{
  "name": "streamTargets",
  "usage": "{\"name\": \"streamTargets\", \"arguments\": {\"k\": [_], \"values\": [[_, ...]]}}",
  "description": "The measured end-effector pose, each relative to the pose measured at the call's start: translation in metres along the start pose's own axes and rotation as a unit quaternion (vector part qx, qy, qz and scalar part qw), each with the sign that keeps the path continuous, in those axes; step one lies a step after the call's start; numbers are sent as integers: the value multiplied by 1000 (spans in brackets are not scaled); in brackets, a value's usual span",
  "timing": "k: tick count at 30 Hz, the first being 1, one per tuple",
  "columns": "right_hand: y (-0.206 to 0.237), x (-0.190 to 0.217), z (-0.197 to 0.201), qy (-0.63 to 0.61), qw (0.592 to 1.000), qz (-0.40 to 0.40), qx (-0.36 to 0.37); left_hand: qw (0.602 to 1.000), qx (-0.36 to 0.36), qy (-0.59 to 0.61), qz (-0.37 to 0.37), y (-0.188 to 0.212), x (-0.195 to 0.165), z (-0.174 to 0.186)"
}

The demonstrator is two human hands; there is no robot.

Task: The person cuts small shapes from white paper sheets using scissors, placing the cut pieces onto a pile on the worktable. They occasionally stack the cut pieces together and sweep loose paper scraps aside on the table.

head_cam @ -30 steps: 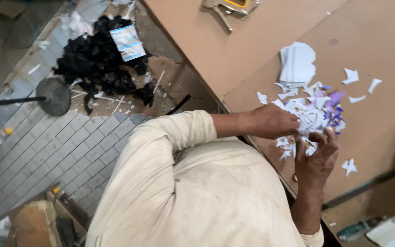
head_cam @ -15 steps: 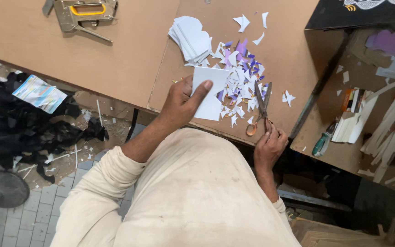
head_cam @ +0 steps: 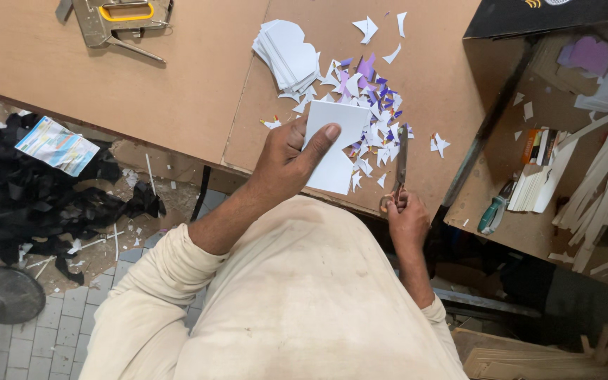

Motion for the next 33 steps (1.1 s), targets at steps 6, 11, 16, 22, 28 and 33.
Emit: {"name": "streamTargets", "arguments": {"k": [6, 11, 16, 22, 28, 33], "values": [[12, -8, -8, -346, 870, -172, 307, 998, -16, 61, 1, 3, -16, -2], [51, 54, 50, -404, 860, -29, 310, 998, -16, 55, 3, 0, -38, -18], [103, 137, 91, -395, 828, 240, 317, 997, -10, 67, -31, -3, -64, -39], [113, 170, 93, -363, 837, 278, 299, 996, -5, -10, -91, -1, -83, -44], [117, 182, 96, -333, 856, 303, 254, 996, -7, -29, -89, 1, -82, -37], [120, 186, 99, -337, 854, 301, 259, 992, -2, -74, -107, 3, -86, -31]]}}
Point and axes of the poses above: each hand's wrist, its own y-axis away from the middle knuckle, its own z-axis out of the back of the hand, x = y × z, the point moved 8 cm from there along -y, towards the middle knuckle, and after that the axes turned 11 degrees about -z, right-handed, at the moved point
